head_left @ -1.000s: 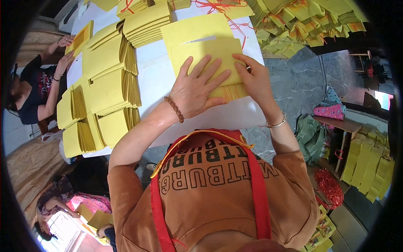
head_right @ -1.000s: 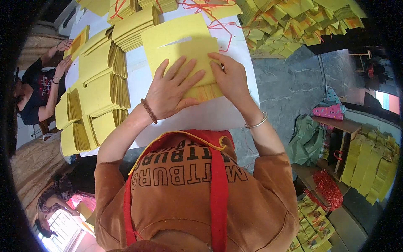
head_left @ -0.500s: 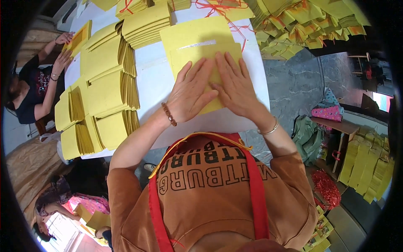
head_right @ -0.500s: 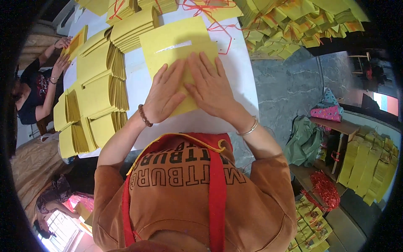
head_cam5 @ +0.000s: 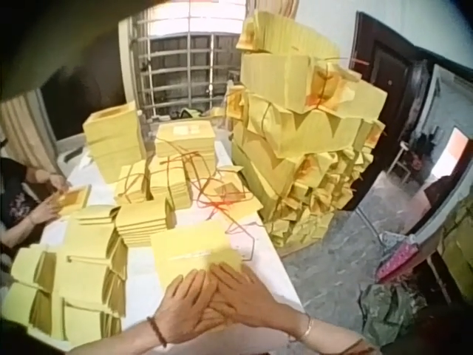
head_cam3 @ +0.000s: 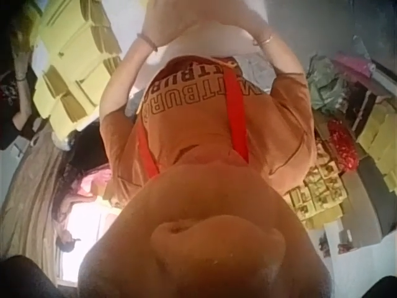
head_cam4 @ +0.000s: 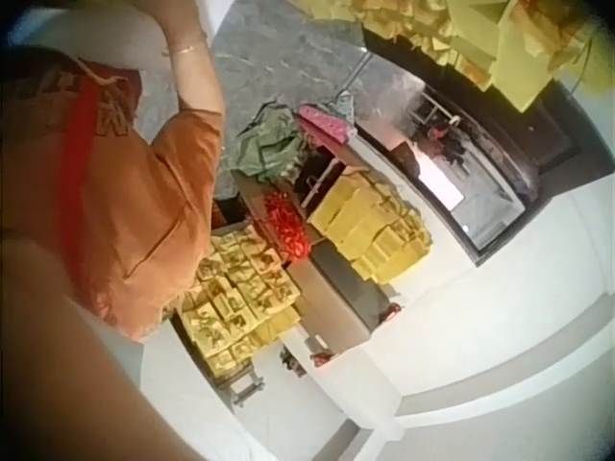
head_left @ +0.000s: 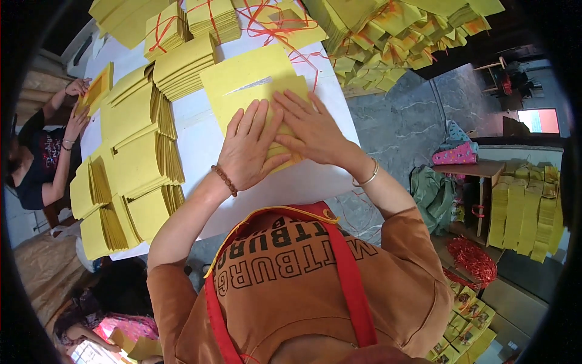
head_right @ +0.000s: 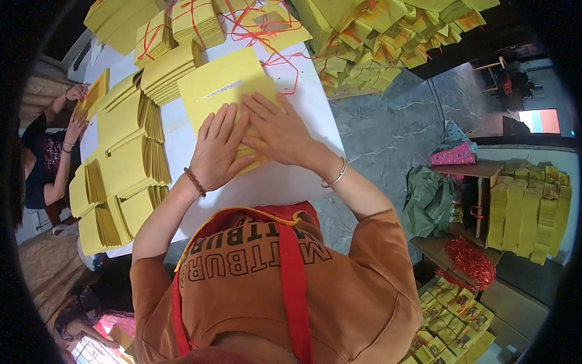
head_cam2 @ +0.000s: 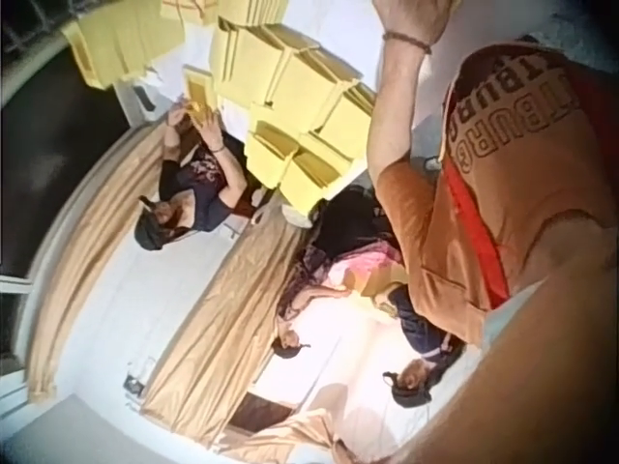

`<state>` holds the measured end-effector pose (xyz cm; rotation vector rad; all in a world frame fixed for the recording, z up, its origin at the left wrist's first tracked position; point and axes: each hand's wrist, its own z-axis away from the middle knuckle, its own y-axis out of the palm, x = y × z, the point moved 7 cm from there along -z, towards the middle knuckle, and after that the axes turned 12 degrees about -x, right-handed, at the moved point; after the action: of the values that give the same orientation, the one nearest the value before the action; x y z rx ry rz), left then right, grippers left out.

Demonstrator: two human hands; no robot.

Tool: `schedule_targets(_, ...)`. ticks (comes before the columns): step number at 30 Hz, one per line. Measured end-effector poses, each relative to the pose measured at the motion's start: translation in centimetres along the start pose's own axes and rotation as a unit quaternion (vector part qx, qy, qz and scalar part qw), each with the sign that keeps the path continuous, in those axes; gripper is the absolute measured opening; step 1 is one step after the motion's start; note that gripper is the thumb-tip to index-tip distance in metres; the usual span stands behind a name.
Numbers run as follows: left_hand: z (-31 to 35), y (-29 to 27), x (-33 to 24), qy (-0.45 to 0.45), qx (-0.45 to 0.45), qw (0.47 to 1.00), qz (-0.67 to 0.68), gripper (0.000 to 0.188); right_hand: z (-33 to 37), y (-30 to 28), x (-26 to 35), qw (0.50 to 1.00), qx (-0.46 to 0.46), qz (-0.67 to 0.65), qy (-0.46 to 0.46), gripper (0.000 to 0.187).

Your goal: Counting and stacking sheets of yellow ritual paper at a table.

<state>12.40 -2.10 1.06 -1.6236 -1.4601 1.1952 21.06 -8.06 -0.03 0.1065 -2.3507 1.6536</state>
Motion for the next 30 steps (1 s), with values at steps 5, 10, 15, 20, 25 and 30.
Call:
schedule_targets(5, -0.7, 0.2, -0.4, 0.005, 0.019, 1.0, -0.018, 0.063, 0.9, -0.8, -3.5, 0.995, -0.027, -0.011, 0.091, 0.073)
schedule_targets(10, -0.8, -0.1, 0.1, 0.028, 0.002, 0.999, -0.019, 0.056, 0.7, -0.3, -3.6, 0.994, -0.02, -0.038, 0.103, 0.07)
schedule_targets(15, -0.6, 0.3, -0.7, 0.102, 0.013, 0.989, -0.107, 0.05, 0.6, 1.2, -3.6, 0.998, -0.022, -0.013, 0.051, 0.058)
schedule_targets(20, -3.2, 2.4, -2.1, 0.022, -0.203, 0.977, -0.068, 0.03, 0.4, 0.7, -4.9, 0.987, -0.032, -0.137, 0.075, 0.052)
schedule_targets(25, -1.9, -0.7, -2.0, -0.056, -0.197, 0.965, -0.164, 0.016, -0.6, -2.7, -2.5, 0.986, 0.003, -0.153, 0.059, 0.056)
schedule_targets(30, 7.7, -11.9, -0.3, -0.063, -0.328, 0.925, -0.181, 0.03, -1.2, -7.5, 7.8, 0.968, -0.183, -0.151, -0.081, 0.055)
